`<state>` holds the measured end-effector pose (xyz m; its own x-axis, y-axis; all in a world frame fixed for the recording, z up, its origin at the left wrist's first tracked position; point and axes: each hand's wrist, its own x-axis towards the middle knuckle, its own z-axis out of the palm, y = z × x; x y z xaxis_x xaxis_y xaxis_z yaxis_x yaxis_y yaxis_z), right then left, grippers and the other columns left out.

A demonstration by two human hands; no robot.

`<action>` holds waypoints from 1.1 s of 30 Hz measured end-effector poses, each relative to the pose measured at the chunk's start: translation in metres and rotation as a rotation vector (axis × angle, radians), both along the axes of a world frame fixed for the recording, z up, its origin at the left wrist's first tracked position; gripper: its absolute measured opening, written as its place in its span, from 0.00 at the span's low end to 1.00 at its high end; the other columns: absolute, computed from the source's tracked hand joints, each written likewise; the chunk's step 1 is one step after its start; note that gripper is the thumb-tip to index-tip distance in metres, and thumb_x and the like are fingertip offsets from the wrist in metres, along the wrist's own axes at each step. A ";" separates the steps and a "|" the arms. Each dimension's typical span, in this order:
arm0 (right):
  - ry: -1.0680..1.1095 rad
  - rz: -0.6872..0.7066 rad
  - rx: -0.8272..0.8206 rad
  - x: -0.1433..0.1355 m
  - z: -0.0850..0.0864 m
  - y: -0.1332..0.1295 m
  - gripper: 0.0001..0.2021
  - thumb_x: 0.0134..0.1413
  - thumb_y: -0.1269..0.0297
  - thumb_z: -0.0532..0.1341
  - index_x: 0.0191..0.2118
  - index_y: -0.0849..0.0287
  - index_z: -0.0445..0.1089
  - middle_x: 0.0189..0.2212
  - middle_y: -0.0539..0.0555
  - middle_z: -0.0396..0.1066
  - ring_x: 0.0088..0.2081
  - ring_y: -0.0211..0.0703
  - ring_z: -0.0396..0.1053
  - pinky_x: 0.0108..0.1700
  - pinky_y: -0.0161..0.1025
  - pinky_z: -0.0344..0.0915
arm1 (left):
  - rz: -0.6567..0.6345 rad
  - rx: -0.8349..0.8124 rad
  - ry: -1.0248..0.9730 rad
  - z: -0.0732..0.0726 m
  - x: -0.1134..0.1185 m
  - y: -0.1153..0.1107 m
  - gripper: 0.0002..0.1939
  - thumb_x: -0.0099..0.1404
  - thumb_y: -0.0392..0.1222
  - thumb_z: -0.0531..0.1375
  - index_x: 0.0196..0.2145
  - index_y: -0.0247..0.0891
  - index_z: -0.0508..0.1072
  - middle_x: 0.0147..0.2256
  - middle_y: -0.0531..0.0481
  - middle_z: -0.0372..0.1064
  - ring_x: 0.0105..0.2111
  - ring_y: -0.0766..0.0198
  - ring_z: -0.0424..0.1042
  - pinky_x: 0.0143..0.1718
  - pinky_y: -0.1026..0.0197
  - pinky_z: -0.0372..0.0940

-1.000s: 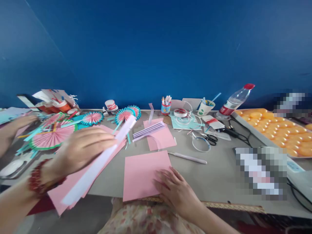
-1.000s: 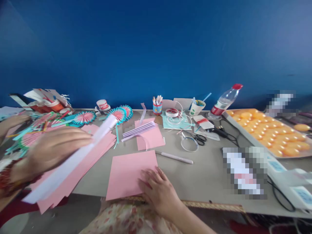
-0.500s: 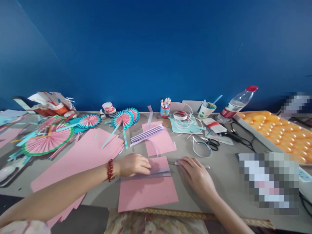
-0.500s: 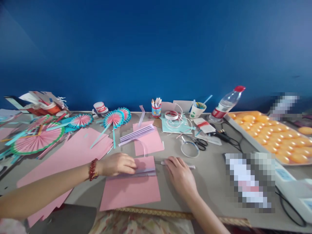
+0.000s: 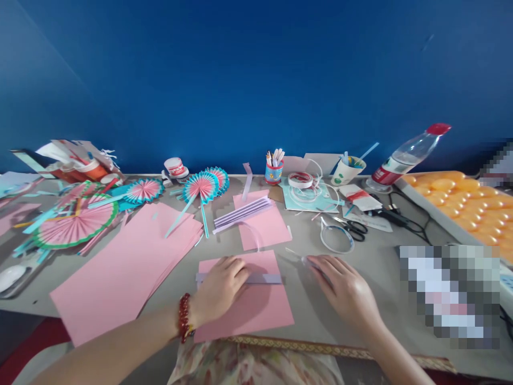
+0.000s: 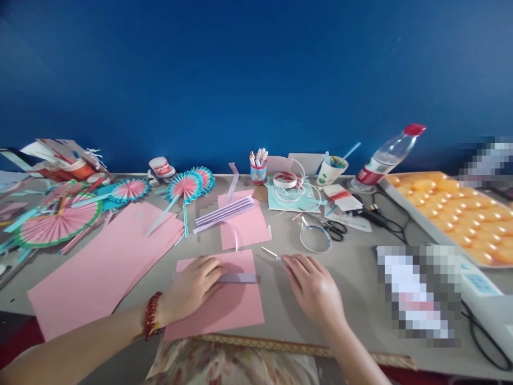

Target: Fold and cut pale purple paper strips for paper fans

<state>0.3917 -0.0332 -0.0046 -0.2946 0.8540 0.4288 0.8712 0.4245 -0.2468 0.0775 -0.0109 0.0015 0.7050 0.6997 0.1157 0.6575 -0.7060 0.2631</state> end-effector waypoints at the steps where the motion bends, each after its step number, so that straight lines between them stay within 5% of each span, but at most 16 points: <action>1: 0.008 0.021 -0.007 0.001 0.002 -0.003 0.13 0.69 0.63 0.52 0.50 0.57 0.71 0.42 0.57 0.76 0.43 0.47 0.73 0.44 0.41 0.69 | 0.007 -0.014 -0.024 -0.002 -0.001 0.001 0.07 0.73 0.36 0.54 0.46 0.38 0.70 0.46 0.45 0.68 0.47 0.54 0.68 0.50 0.50 0.66; 17: -0.034 0.140 -0.281 -0.017 0.003 -0.011 0.16 0.70 0.67 0.45 0.51 0.55 0.68 0.43 0.53 0.75 0.34 0.39 0.76 0.32 0.33 0.69 | -0.024 0.005 -0.041 -0.001 0.000 -0.002 0.07 0.72 0.31 0.51 0.38 0.36 0.68 0.42 0.45 0.66 0.43 0.54 0.65 0.50 0.49 0.63; 24: -0.052 0.161 -0.425 -0.012 0.011 -0.010 0.14 0.70 0.67 0.45 0.49 0.53 0.67 0.42 0.53 0.73 0.36 0.39 0.76 0.35 0.33 0.68 | -0.008 -0.032 -0.022 -0.010 -0.002 -0.002 0.08 0.73 0.33 0.51 0.38 0.36 0.68 0.41 0.46 0.67 0.42 0.55 0.65 0.47 0.51 0.63; 33: -0.194 0.169 -0.398 -0.016 0.012 -0.011 0.13 0.70 0.66 0.48 0.47 0.52 0.69 0.40 0.51 0.72 0.30 0.36 0.73 0.27 0.33 0.61 | 0.006 -0.017 -0.026 -0.010 0.001 -0.002 0.12 0.73 0.31 0.49 0.47 0.36 0.70 0.44 0.44 0.68 0.45 0.54 0.66 0.48 0.49 0.64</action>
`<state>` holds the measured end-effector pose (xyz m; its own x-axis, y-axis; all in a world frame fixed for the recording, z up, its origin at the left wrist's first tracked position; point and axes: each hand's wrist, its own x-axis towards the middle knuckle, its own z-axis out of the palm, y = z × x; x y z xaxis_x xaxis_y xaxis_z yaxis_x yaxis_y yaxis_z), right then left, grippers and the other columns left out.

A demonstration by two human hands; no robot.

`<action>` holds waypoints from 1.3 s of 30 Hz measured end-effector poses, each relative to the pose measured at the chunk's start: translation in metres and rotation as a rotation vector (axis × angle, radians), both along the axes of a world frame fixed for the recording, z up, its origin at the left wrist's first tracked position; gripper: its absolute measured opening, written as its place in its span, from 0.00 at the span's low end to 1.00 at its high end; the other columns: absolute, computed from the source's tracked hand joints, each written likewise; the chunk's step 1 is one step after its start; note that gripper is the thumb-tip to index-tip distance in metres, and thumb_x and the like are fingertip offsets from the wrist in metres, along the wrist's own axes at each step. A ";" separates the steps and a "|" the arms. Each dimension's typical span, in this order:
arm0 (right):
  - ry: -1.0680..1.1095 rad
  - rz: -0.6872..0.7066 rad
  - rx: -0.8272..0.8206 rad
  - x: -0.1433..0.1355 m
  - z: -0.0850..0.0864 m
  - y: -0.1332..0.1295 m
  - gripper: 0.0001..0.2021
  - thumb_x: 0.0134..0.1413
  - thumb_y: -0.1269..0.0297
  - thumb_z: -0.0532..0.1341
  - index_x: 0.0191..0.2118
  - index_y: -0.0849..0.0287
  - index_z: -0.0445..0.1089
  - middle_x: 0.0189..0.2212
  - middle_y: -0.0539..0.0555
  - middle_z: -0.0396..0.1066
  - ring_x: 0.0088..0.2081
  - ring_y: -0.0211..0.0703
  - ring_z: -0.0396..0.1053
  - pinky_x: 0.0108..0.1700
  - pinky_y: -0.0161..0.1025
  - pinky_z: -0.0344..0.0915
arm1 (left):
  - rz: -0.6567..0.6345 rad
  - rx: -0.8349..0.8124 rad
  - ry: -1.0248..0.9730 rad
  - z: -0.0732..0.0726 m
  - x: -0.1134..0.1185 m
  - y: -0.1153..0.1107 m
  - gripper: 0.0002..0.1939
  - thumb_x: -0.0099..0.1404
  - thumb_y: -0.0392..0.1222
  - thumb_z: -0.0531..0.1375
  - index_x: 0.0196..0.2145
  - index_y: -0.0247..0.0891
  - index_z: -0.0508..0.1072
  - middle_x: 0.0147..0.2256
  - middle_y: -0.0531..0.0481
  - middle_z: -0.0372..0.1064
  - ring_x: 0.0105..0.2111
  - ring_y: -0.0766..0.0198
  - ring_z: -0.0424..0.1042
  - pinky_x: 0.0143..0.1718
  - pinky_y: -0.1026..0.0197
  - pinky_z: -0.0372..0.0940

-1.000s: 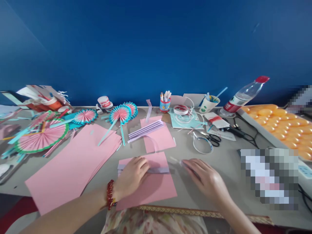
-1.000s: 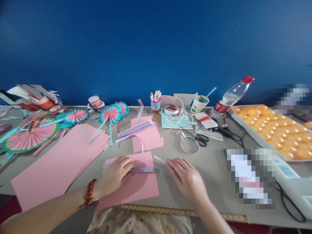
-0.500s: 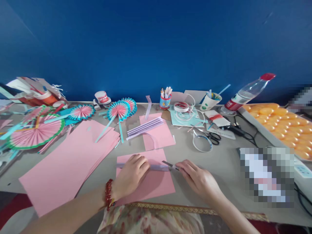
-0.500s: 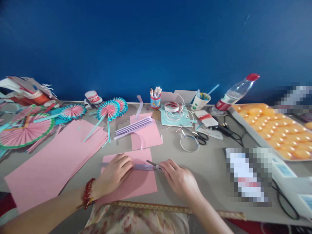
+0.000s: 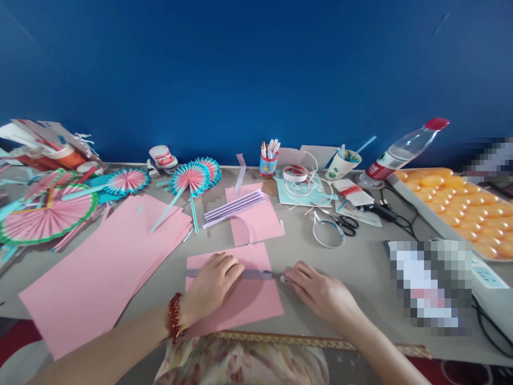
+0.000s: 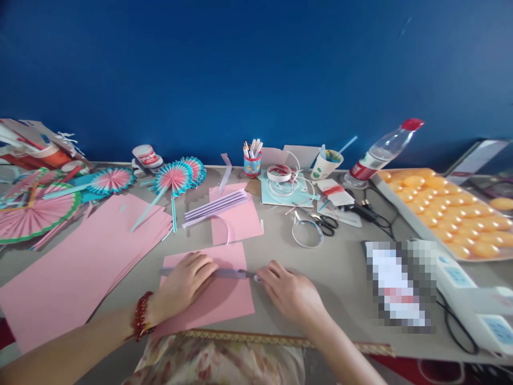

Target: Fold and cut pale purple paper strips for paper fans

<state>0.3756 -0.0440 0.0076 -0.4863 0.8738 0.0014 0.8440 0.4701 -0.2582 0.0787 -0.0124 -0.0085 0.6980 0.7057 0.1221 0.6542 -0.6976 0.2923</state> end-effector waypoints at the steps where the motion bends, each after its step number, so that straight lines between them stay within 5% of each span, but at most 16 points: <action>1: -0.022 0.001 0.015 0.000 0.000 0.000 0.12 0.70 0.66 0.49 0.46 0.51 0.69 0.40 0.50 0.72 0.30 0.35 0.72 0.27 0.33 0.60 | -0.002 0.010 0.003 0.000 0.000 0.000 0.12 0.72 0.31 0.49 0.47 0.35 0.70 0.44 0.43 0.68 0.45 0.53 0.66 0.48 0.49 0.65; 7: -0.140 0.031 0.152 0.000 -0.007 -0.002 0.07 0.65 0.68 0.57 0.44 0.51 0.71 0.36 0.51 0.71 0.40 0.42 0.70 0.30 0.34 0.58 | 0.011 0.066 0.020 0.004 0.003 -0.004 0.14 0.72 0.33 0.49 0.50 0.36 0.71 0.50 0.41 0.68 0.47 0.54 0.67 0.49 0.49 0.66; 10: -0.185 0.053 0.205 0.000 -0.009 -0.002 0.09 0.62 0.70 0.60 0.45 0.50 0.71 0.37 0.51 0.72 0.39 0.44 0.68 0.34 0.37 0.59 | -0.134 0.137 0.042 0.008 0.007 -0.006 0.17 0.75 0.42 0.50 0.56 0.35 0.69 0.61 0.40 0.61 0.60 0.51 0.60 0.61 0.46 0.57; 13: -0.197 0.052 0.241 -0.001 -0.009 -0.001 0.09 0.59 0.71 0.62 0.44 0.50 0.71 0.37 0.50 0.71 0.38 0.44 0.67 0.38 0.39 0.59 | -0.350 0.145 0.106 0.007 0.011 -0.006 0.32 0.75 0.57 0.49 0.67 0.33 0.58 0.70 0.43 0.47 0.70 0.51 0.43 0.69 0.46 0.40; 17: -0.160 0.017 0.263 -0.001 -0.013 -0.003 0.10 0.60 0.71 0.62 0.45 0.50 0.72 0.36 0.50 0.72 0.38 0.43 0.67 0.38 0.39 0.58 | -0.346 0.066 0.152 -0.002 0.011 -0.004 0.49 0.69 0.71 0.44 0.72 0.30 0.41 0.71 0.42 0.40 0.71 0.52 0.38 0.70 0.48 0.34; 23: -0.108 0.017 0.283 0.002 -0.019 -0.010 0.11 0.60 0.71 0.62 0.46 0.50 0.72 0.36 0.49 0.71 0.38 0.42 0.67 0.37 0.38 0.57 | -0.326 0.012 0.146 -0.008 0.010 -0.004 0.49 0.69 0.71 0.43 0.72 0.32 0.36 0.71 0.41 0.37 0.71 0.52 0.37 0.70 0.49 0.32; 39: -0.108 0.056 0.320 0.002 -0.015 -0.021 0.16 0.62 0.72 0.57 0.52 0.51 0.73 0.41 0.53 0.74 0.40 0.44 0.67 0.42 0.41 0.60 | -0.348 0.004 0.093 -0.004 0.012 -0.003 0.47 0.69 0.70 0.45 0.72 0.33 0.40 0.71 0.42 0.40 0.71 0.50 0.37 0.70 0.45 0.34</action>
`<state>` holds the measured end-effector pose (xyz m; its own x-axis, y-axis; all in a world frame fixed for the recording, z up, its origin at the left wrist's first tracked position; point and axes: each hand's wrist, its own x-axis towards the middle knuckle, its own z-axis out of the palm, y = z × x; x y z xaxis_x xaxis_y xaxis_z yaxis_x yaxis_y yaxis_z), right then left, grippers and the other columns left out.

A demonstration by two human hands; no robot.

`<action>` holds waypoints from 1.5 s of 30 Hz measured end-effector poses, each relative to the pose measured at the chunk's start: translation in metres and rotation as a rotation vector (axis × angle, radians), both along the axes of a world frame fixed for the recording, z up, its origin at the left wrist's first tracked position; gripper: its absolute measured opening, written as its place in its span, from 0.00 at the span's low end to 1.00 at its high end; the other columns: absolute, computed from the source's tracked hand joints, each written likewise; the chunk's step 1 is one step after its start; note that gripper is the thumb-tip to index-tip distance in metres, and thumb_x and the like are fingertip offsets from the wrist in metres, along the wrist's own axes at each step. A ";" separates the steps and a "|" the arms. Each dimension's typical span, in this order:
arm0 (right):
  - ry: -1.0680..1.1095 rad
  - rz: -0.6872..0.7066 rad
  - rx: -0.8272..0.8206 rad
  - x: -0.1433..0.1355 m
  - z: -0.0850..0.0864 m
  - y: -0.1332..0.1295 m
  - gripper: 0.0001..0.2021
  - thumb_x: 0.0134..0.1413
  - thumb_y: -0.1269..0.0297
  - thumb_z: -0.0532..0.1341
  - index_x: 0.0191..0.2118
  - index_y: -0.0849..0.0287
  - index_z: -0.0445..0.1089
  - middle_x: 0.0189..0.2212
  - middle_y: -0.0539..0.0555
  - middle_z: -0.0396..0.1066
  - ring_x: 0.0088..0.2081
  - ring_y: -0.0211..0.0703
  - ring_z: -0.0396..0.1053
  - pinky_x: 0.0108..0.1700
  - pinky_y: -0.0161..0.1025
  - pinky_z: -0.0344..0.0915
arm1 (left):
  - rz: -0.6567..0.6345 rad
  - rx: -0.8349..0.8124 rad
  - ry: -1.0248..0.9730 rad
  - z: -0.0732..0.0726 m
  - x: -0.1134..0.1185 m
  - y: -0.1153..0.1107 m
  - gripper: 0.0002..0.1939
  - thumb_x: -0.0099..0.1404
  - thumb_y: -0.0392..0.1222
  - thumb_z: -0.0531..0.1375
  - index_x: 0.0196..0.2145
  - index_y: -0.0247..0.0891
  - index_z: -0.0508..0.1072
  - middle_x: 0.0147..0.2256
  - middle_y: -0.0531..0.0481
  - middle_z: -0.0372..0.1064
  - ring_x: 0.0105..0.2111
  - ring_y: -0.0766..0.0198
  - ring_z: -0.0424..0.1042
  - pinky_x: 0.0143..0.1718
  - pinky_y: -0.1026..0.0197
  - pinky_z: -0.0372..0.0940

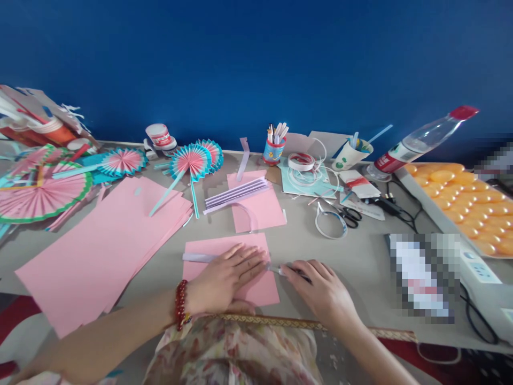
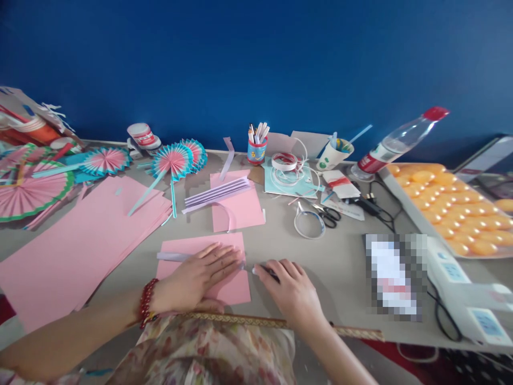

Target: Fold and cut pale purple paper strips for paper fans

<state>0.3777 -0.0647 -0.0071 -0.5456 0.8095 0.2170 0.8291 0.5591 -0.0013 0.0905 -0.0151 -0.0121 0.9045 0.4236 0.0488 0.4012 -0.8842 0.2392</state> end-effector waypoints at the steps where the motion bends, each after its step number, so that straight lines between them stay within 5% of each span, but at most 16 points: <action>1: -0.003 -0.002 0.000 0.001 0.001 0.000 0.16 0.63 0.71 0.57 0.53 0.51 0.72 0.41 0.54 0.74 0.40 0.45 0.67 0.42 0.42 0.60 | 0.001 -0.008 0.000 0.000 0.000 0.000 0.47 0.69 0.70 0.45 0.72 0.34 0.40 0.71 0.43 0.40 0.71 0.50 0.37 0.70 0.45 0.34; 15: 0.050 0.034 -0.092 0.009 0.002 -0.004 0.23 0.58 0.76 0.55 0.57 0.55 0.71 0.39 0.56 0.72 0.39 0.44 0.67 0.41 0.37 0.67 | -0.004 -0.003 -0.019 -0.001 -0.001 0.000 0.47 0.69 0.70 0.46 0.72 0.33 0.42 0.71 0.43 0.42 0.71 0.49 0.38 0.70 0.44 0.35; 45: 0.135 0.009 -0.134 0.009 0.007 0.001 0.19 0.66 0.72 0.51 0.55 0.55 0.73 0.38 0.57 0.72 0.37 0.43 0.68 0.40 0.38 0.69 | 0.010 -0.032 -0.022 -0.002 0.000 0.000 0.47 0.69 0.70 0.47 0.72 0.35 0.41 0.70 0.41 0.43 0.71 0.49 0.39 0.70 0.44 0.33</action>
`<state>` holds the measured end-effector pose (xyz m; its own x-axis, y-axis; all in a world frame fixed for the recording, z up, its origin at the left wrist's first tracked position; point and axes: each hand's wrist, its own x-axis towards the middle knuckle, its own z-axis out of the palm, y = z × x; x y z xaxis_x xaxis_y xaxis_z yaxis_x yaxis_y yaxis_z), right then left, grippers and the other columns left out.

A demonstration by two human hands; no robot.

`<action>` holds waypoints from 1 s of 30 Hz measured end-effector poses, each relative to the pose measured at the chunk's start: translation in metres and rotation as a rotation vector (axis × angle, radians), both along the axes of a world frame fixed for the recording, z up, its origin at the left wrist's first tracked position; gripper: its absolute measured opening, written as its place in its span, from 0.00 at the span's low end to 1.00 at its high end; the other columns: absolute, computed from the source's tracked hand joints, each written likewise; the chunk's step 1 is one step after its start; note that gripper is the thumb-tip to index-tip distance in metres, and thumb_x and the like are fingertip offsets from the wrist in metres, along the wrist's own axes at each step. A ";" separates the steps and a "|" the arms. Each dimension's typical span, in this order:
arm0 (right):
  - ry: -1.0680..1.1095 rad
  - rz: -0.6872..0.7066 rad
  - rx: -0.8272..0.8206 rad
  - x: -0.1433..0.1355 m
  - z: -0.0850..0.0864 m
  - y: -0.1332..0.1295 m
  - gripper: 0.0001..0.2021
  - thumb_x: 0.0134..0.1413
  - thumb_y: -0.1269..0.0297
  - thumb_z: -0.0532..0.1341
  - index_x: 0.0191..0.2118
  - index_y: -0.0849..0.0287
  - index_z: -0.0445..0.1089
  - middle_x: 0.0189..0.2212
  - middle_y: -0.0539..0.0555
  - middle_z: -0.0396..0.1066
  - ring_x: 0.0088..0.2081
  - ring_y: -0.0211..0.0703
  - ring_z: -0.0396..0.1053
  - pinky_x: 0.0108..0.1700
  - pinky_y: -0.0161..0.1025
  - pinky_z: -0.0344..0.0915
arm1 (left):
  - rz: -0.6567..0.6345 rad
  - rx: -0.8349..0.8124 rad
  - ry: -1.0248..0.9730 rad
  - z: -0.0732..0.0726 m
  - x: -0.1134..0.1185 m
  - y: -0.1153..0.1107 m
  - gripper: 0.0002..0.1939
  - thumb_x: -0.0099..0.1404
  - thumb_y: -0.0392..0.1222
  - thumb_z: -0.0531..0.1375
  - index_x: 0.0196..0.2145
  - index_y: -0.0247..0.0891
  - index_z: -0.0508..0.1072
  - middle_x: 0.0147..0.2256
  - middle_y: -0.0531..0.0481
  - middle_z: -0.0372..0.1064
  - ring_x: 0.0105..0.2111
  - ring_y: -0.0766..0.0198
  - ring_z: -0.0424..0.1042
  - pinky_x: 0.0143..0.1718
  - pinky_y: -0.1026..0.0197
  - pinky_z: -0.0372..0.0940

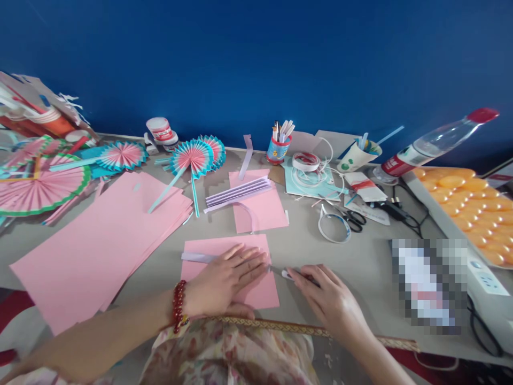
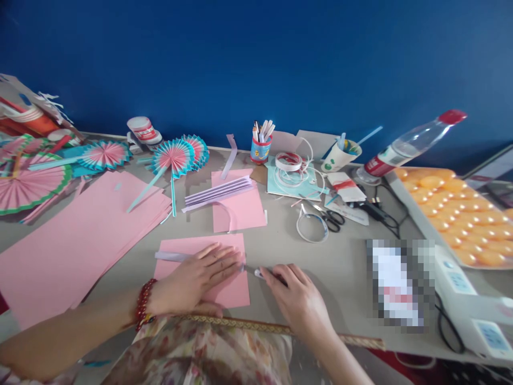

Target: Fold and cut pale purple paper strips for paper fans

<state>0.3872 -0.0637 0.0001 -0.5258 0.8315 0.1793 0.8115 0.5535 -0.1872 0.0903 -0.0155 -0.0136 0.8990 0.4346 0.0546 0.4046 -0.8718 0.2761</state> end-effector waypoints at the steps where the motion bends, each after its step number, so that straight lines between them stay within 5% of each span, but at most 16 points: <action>1: 0.000 0.004 -0.004 0.000 0.000 0.001 0.19 0.66 0.72 0.51 0.55 0.55 0.73 0.38 0.57 0.72 0.37 0.43 0.68 0.40 0.38 0.69 | -0.001 0.006 0.000 0.000 0.000 0.000 0.47 0.69 0.70 0.46 0.72 0.35 0.41 0.70 0.42 0.43 0.71 0.48 0.38 0.70 0.44 0.33; 30: 0.108 0.044 -0.041 -0.005 -0.007 0.000 0.17 0.67 0.73 0.52 0.56 0.59 0.71 0.40 0.58 0.71 0.39 0.44 0.66 0.42 0.39 0.67 | -0.011 0.030 0.070 0.002 0.001 -0.001 0.45 0.71 0.68 0.44 0.72 0.34 0.40 0.72 0.46 0.36 0.71 0.48 0.37 0.70 0.43 0.31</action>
<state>0.3821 -0.0641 -0.0068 -0.5416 0.8156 0.2036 0.7602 0.5785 -0.2957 0.0914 -0.0161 -0.0115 0.9056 0.4241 0.0044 0.4127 -0.8836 0.2213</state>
